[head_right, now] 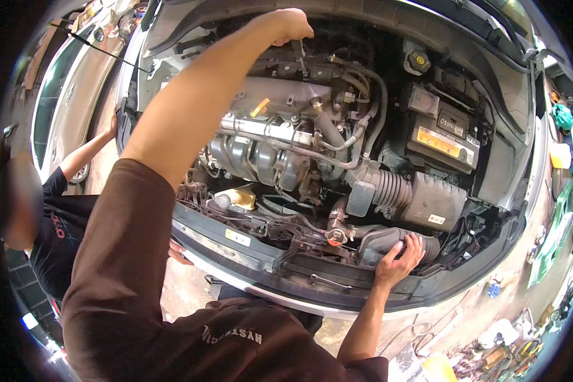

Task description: The person works on a car engine by using tools from a toolbox to remove and replace components under the hood. The person uses a screwdriver to loosen screws, handles a large engine cover, and removes the air filter housing.

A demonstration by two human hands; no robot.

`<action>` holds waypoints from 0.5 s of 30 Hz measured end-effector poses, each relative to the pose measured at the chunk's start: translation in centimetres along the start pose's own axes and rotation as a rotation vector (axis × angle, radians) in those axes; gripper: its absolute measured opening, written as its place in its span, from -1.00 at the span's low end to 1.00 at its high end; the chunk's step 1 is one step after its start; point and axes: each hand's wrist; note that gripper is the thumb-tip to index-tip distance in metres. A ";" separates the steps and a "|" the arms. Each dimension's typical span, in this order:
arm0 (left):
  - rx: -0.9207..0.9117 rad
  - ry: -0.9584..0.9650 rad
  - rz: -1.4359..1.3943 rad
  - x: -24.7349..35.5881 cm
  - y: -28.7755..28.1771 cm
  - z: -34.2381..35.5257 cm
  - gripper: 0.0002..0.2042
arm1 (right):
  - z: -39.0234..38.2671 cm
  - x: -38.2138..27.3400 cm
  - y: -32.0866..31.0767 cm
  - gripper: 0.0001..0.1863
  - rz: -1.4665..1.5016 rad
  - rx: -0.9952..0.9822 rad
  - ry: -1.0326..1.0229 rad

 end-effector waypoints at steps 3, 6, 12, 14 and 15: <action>-0.225 0.255 -0.067 -1.5 -1.3 0.3 -0.58 | 0.0 0.1 -0.1 -0.70 0.019 0.011 0.003; -0.133 0.362 0.046 -2.5 -1.2 0.0 -0.53 | 0.2 -0.2 -0.1 -0.70 0.030 0.005 -0.009; -0.291 0.380 -0.059 -3.2 -1.6 -0.9 -0.45 | 0.1 -0.1 -0.1 -0.71 0.028 0.016 0.017; -0.145 0.258 -0.009 -2.6 -1.1 -1.1 -0.49 | 0.1 0.0 -0.1 -0.71 0.031 0.007 0.014; 0.004 0.133 0.041 -2.2 -1.0 -1.5 -0.53 | 0.0 0.3 0.1 -0.71 0.025 0.011 0.017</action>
Point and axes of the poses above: each hand's wrist, its own z-axis towards the middle knuckle, its own y-axis out of the palm, x = y × z, and after that the axes turned 8 degrees about y, right-handed
